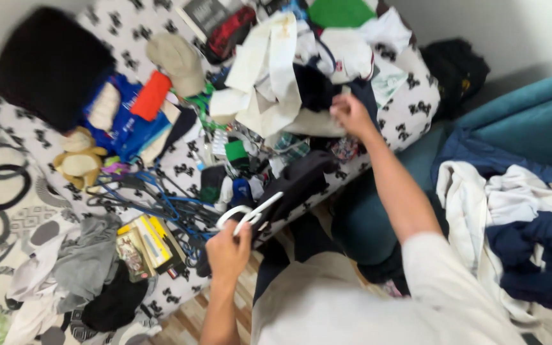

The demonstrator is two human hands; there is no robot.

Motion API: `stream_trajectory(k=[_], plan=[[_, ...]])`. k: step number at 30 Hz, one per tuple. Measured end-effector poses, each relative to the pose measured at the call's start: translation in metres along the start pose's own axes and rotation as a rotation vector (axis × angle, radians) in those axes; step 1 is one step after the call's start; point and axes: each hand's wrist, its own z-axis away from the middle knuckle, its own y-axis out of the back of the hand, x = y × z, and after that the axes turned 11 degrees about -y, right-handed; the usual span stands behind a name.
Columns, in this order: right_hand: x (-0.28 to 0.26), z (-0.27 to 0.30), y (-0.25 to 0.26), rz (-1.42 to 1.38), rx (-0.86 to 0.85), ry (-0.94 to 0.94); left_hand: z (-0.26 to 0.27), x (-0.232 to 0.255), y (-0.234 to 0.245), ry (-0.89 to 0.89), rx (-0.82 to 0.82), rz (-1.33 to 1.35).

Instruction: The recorder takes various clothing items from a bed, puts a shirt on a hanger, and hangs them in a wooden closet.

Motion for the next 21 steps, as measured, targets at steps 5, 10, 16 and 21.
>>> stream_trajectory(k=[5, 10, 16, 21], plan=[[0.015, -0.083, -0.016, 0.013, 0.138, -0.298, 0.011, -0.011, -0.005, 0.126, 0.009, 0.029], [0.05, -0.149, -0.042, 0.217, 0.393, -0.212, 0.01, -0.007, -0.013, 0.113, 0.005, 0.069], [0.086, -0.184, -0.069, 0.515, 0.505, -0.208, 0.008, -0.011, -0.019, 0.209, -0.008, 0.134], [0.05, -0.158, -0.054, 0.331, 0.64, -0.119, 0.004, -0.012, -0.016, 0.167, -0.036, 0.126]])
